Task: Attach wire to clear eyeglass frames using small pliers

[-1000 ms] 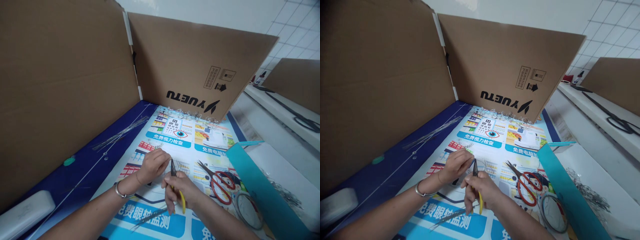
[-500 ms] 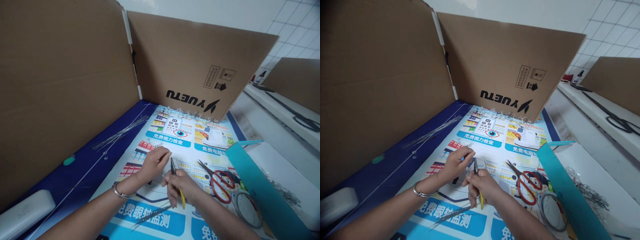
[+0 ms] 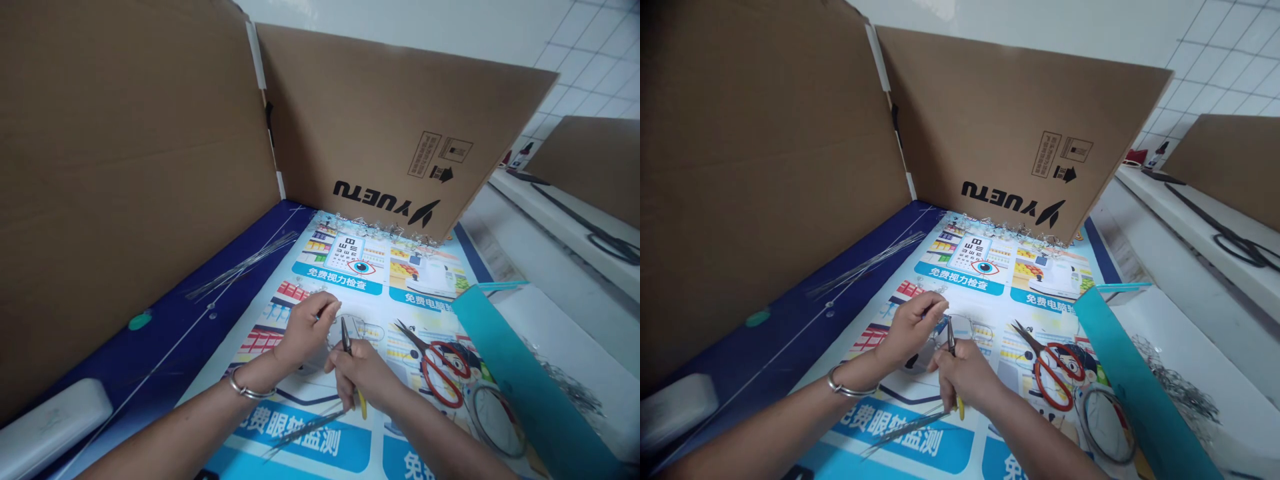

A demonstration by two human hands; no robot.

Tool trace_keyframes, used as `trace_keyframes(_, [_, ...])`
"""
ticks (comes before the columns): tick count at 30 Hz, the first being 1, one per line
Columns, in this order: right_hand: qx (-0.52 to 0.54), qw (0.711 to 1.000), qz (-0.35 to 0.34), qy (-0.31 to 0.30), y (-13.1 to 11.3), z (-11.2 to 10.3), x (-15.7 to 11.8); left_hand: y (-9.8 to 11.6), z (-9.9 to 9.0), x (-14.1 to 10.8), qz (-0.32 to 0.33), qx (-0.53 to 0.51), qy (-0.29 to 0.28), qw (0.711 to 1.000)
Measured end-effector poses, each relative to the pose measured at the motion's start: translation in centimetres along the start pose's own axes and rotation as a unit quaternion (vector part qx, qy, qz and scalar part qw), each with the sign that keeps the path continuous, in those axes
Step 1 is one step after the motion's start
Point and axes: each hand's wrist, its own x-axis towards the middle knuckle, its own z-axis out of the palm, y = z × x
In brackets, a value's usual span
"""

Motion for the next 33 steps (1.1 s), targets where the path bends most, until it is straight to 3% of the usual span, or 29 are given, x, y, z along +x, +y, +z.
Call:
trace_keyframes(4, [-0.034,0.999,0.005,0.026,-0.2,0.1,0.0,0.2,0.0,0.1,-0.037,-0.047,-0.021,0.998])
trace_keyframes(10, [-0.058,0.997,-0.016,0.038,-1.9,-0.1,-1.0,-0.1,-0.3,0.5,-0.004,-0.051,-0.016,0.999])
trace_keyframes(11, [-0.063,0.995,-0.033,0.064,-2.2,-0.3,-1.2,-0.3,-0.3,0.5,-0.003,-0.049,-0.007,0.999])
trace_keyframes(13, [-0.064,0.977,-0.099,0.179,-2.8,-1.1,-1.4,-0.6,-0.3,0.5,-0.011,-0.05,0.007,0.999])
trace_keyframes(16, [-0.065,0.911,-0.201,0.353,-3.0,-2.9,-1.0,-1.1,-0.2,0.6,-0.034,-0.051,0.038,0.997])
trace_keyframes(18, [-0.043,0.883,-0.226,0.41,-2.6,-3.9,-0.2,-1.3,-0.2,0.6,-0.051,-0.053,0.058,0.996])
trace_keyframes(20, [-0.019,0.888,-0.222,0.403,-1.8,-4.3,0.6,-1.5,-0.1,0.6,-0.062,-0.055,0.076,0.994])
trace_keyframes(24, [0.039,0.923,-0.21,0.32,-0.2,-3.6,1.6,-1.8,0.0,0.6,-0.083,-0.058,0.098,0.99])
trace_keyframes(28, [0.094,0.915,-0.242,0.309,0.3,-2.2,1.5,-2.1,0.1,0.7,-0.113,-0.059,0.124,0.984])
trace_keyframes(33, [0.046,0.916,-0.242,0.316,0.4,-2.0,1.5,-2.6,0.5,0.8,-0.122,-0.047,0.141,0.981])
